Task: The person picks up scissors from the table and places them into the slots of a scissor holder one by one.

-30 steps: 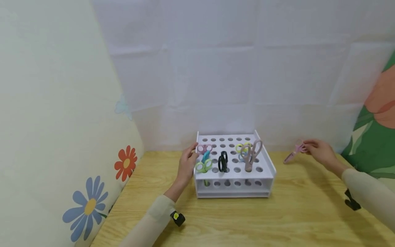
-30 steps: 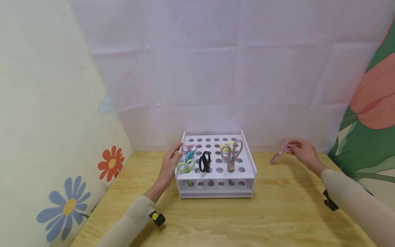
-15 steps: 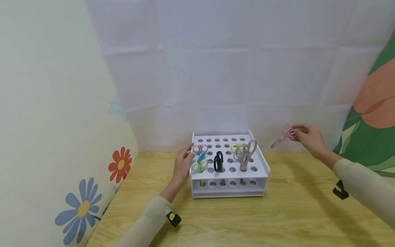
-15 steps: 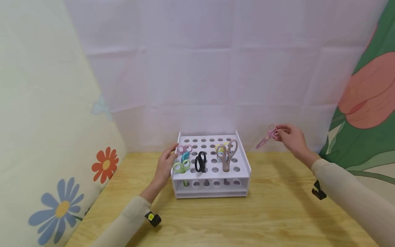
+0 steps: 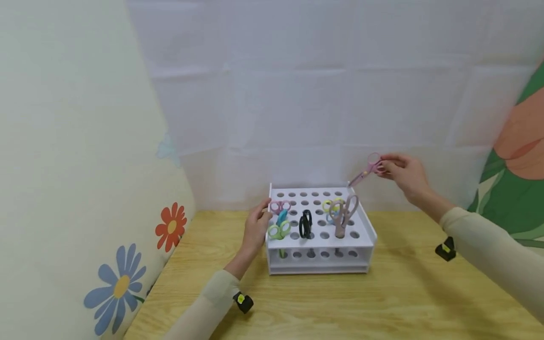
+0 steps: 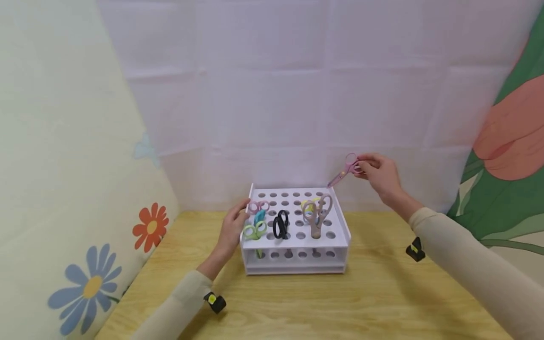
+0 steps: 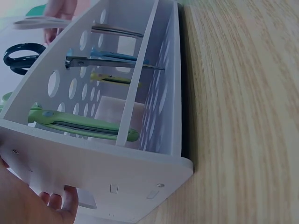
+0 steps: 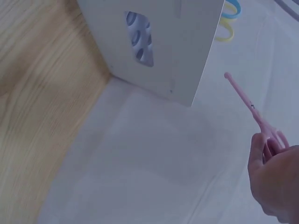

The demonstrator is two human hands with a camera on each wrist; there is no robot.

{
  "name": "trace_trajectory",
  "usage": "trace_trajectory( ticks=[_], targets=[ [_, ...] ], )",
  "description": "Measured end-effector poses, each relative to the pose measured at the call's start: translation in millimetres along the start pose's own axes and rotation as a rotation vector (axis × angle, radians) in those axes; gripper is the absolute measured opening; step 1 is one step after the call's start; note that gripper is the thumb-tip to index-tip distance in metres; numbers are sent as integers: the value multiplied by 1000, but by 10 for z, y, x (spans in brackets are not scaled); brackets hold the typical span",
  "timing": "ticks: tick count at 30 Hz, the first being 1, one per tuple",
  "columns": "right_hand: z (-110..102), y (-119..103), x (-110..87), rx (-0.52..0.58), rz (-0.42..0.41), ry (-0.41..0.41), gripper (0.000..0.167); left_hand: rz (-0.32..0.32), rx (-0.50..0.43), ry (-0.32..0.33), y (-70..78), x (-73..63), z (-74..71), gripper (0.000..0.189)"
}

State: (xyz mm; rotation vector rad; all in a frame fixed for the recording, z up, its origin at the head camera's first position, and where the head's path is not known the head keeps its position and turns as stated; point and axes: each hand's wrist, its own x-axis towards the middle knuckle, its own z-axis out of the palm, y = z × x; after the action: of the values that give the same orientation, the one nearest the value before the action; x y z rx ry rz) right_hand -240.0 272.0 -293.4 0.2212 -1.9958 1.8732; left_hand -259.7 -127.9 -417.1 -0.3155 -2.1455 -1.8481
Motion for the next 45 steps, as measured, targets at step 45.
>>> trace_trajectory(
  ticks=[45],
  targets=[
    [535, 450, 53, -555, 2, -559, 24, 26, -31, -13, 85, -142, 161, 44]
  ],
)
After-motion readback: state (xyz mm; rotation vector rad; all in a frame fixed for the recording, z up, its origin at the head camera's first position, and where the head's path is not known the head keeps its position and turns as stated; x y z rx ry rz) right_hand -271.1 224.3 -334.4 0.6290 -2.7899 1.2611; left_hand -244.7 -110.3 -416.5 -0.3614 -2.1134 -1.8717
